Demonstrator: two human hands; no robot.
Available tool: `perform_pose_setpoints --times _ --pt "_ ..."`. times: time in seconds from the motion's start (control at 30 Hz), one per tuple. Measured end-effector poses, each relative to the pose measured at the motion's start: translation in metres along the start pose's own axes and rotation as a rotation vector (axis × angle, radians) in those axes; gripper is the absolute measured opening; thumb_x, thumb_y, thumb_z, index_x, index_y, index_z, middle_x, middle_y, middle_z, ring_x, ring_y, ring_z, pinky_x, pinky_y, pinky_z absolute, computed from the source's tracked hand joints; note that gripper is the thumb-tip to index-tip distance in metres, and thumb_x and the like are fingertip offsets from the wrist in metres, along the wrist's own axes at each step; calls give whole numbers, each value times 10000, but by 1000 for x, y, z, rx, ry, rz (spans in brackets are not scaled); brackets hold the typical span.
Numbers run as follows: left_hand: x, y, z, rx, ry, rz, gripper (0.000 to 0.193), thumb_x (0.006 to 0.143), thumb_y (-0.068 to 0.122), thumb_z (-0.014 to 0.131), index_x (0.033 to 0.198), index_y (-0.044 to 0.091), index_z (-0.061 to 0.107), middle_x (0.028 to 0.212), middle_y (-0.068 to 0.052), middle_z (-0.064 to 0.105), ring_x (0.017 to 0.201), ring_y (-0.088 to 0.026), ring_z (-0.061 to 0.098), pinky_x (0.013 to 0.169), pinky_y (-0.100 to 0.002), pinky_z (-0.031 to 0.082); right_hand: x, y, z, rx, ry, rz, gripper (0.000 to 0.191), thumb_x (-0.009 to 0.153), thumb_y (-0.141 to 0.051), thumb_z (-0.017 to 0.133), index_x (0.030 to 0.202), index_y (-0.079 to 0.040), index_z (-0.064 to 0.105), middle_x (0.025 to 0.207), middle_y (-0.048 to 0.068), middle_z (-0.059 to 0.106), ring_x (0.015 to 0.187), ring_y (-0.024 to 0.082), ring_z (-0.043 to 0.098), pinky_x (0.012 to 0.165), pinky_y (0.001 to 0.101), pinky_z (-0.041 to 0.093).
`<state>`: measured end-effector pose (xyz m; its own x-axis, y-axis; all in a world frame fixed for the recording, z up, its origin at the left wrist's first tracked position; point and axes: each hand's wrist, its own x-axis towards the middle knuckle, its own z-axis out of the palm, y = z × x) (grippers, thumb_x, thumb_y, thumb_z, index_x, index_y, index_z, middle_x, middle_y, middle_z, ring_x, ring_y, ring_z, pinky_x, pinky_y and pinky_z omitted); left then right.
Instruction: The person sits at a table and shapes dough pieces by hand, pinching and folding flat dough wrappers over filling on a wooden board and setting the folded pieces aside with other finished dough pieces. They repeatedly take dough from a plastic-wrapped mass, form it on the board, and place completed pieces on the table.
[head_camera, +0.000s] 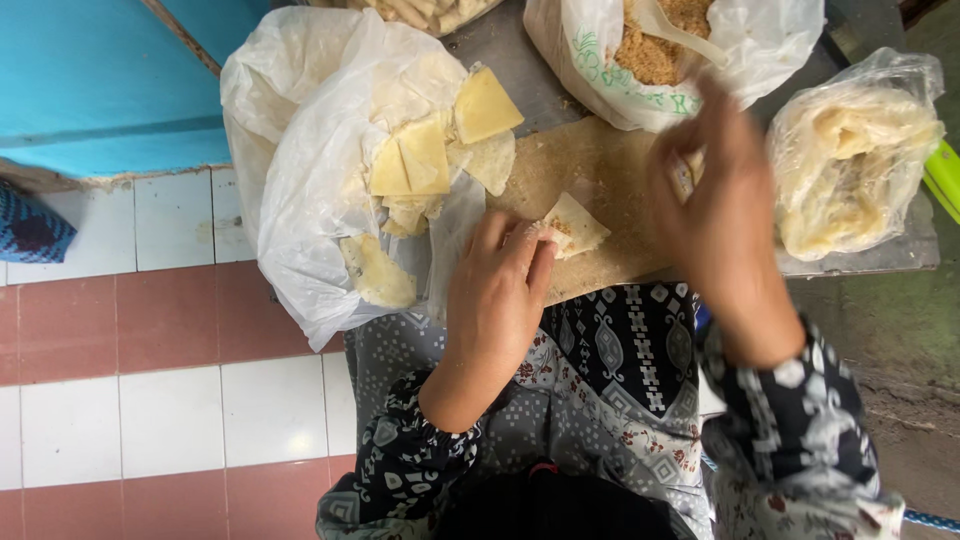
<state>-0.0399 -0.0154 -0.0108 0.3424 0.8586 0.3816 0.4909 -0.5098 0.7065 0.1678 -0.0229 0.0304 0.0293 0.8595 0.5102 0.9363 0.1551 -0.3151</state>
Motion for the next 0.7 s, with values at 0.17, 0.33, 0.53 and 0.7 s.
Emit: perform_pose_setpoints --times 0.17,0.33,0.53,0.7 --pt "-2 -1 -2 -15 -38 17 112 940 104 720 1035 59 679 1031 -97 609 961 -330 640 803 -443 519 -32 -33 1 302 -270 291 759 833 13 763 1497 33 396 924 119 686 813 228 706 716 342 570" --pt "1 0 -2 0 -12 35 119 936 94 713 1046 58 682 1000 -83 609 940 -306 650 792 -420 535 -27 -40 10 467 -193 418 743 876 51 698 1532 12 352 923 101 668 844 171 694 745 309 584" --pt "0 0 -1 -7 -14 16 123 924 96 725 1036 68 682 1008 -75 617 950 -295 657 787 -413 536 -31 -30 6 589 -140 320 641 972 106 606 1564 22 375 1079 115 678 985 146 710 872 299 601" --pt "0 -1 -1 -18 -6 33 134 920 92 727 1044 66 681 1005 -79 613 953 -304 650 796 -420 532 -30 -34 -1 402 -196 355 691 903 58 700 1519 27 389 963 102 718 862 173 727 766 300 584"
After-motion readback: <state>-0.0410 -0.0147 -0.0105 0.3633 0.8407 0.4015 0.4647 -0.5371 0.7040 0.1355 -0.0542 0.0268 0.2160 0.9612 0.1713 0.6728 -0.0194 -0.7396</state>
